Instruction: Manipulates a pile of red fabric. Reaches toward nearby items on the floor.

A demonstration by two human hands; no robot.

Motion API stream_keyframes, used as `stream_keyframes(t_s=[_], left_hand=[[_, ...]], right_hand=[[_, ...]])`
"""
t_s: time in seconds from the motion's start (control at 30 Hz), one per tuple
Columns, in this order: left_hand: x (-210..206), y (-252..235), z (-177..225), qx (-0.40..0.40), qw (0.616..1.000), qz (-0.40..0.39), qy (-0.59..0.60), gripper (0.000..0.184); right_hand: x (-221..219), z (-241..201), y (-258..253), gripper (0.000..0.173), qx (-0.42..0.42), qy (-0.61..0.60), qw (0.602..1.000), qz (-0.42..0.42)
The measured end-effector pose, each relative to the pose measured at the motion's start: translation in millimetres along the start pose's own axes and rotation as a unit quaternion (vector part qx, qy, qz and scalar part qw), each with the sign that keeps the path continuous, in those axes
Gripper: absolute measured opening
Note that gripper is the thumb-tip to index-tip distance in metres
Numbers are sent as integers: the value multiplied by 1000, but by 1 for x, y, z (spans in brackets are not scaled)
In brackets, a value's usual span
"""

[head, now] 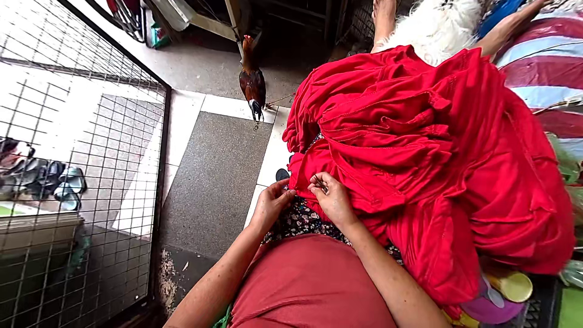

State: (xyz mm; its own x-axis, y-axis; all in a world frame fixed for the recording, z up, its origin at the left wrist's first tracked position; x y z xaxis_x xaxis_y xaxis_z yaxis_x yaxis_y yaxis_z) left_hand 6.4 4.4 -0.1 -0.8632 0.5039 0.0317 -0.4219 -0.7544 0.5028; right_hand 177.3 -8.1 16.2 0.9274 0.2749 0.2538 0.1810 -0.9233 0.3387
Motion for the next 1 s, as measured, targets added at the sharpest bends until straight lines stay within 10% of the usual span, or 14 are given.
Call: stream_keyframes(t_s=[0.07, 0.27, 1.0], left_hand=[[-2, -6, -1, 29, 997, -20, 62, 10], [4, -9, -16, 67, 943, -50, 321, 26], [-21, 0, -5, 41, 905, -78, 416, 31]], right_hand=[[0, 0, 1, 21, 14, 21, 1000, 3], [1, -2, 4, 36, 19, 88, 993, -73], [1, 2, 4, 21, 77, 28, 992, -92]])
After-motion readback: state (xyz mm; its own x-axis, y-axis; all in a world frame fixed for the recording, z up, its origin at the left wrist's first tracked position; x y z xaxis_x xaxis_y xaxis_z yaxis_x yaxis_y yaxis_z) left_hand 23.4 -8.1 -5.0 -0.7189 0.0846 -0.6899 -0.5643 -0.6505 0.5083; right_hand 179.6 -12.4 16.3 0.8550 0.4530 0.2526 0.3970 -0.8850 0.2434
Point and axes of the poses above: each hand's wrist, its own y-axis away from the middle knuckle, its own x-axis out of the back of the hand, z = x × y, the point moved 4 cm from there along -y, towards the middle knuckle, and after that the axes turned 15 degrees about -z, right-handed, at the moved point
